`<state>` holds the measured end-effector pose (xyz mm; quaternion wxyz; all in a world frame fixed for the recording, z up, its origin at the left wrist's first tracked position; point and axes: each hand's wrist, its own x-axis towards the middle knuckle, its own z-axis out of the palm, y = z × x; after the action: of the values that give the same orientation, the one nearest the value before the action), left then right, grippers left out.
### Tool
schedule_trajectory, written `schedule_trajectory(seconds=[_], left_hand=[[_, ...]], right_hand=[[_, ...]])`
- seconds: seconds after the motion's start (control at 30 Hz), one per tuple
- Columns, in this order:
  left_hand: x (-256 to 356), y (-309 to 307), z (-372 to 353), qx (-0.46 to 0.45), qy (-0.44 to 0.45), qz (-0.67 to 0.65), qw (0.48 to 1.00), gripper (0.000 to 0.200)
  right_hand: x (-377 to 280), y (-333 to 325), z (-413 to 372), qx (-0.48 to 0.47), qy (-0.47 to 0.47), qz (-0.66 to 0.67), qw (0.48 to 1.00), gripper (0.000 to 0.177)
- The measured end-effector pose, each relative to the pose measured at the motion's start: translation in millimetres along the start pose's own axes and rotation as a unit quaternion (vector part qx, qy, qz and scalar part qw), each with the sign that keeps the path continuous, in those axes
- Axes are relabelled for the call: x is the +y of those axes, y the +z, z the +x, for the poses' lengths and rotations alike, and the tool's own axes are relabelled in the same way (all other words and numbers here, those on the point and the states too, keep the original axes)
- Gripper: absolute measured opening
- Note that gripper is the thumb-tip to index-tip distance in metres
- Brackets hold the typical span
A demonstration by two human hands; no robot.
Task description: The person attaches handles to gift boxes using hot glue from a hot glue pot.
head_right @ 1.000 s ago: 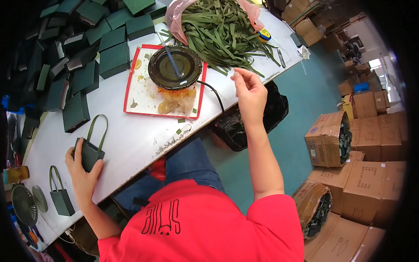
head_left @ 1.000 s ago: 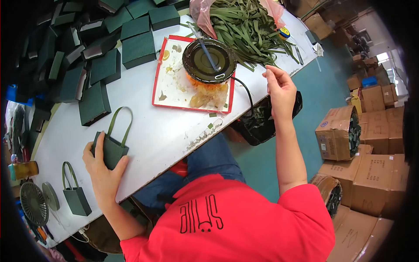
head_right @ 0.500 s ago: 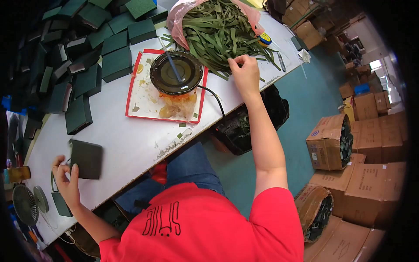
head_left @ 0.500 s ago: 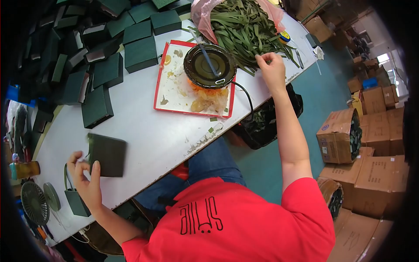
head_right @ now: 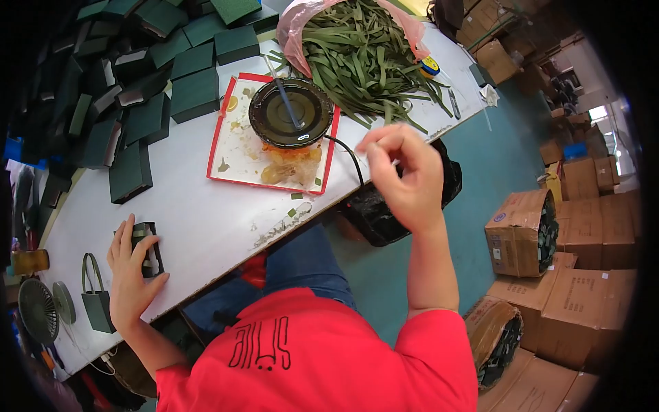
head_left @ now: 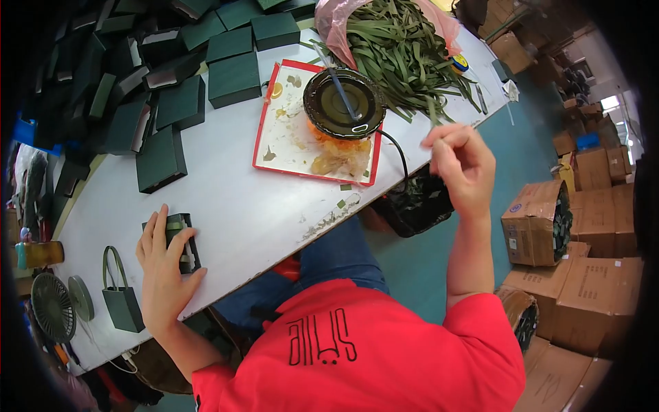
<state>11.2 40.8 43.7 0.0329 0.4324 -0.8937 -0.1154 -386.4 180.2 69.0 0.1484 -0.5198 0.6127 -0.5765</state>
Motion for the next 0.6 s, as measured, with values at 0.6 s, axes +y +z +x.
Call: schedule_trajectory(seconds=[0.6], left_hand=[[17, 19, 6, 0.067, 0.04, -0.041, 0.996, 0.072]], right_hand=[[34, 70, -21, 0.042, 0.331, 0.272, 0.902, 0.022]])
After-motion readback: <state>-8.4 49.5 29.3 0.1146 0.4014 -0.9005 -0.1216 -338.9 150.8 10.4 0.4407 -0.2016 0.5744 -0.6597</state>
